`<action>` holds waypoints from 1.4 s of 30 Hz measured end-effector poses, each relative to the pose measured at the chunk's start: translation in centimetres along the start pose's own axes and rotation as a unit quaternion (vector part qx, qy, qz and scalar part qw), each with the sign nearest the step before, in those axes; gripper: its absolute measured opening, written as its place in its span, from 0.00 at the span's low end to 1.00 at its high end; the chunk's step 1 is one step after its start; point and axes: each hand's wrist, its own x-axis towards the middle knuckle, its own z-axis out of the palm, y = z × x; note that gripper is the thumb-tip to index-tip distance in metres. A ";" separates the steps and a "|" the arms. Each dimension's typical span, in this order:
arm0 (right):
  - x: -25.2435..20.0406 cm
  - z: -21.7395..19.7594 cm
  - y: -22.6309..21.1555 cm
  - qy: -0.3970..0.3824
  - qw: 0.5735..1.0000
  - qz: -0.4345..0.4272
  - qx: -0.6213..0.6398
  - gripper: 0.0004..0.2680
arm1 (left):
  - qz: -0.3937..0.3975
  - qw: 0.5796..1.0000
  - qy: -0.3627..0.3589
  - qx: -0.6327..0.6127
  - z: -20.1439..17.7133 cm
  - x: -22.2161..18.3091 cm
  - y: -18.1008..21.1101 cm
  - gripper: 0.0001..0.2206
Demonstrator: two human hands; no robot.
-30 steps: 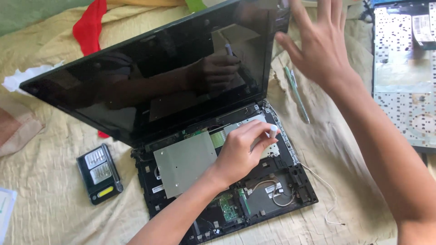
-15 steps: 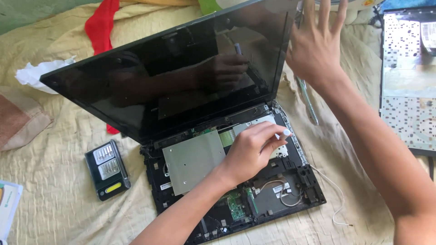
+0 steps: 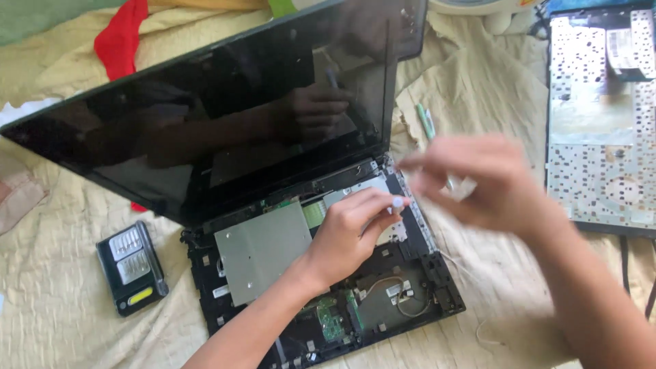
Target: Securing internal components of a laptop using a precision screwdriver.
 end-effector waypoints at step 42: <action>-4.0 -0.5 14.6 -0.003 0.939 0.118 -0.322 0.23 | -0.007 1.000 0.010 -0.005 0.3 0.1 -0.1 0.06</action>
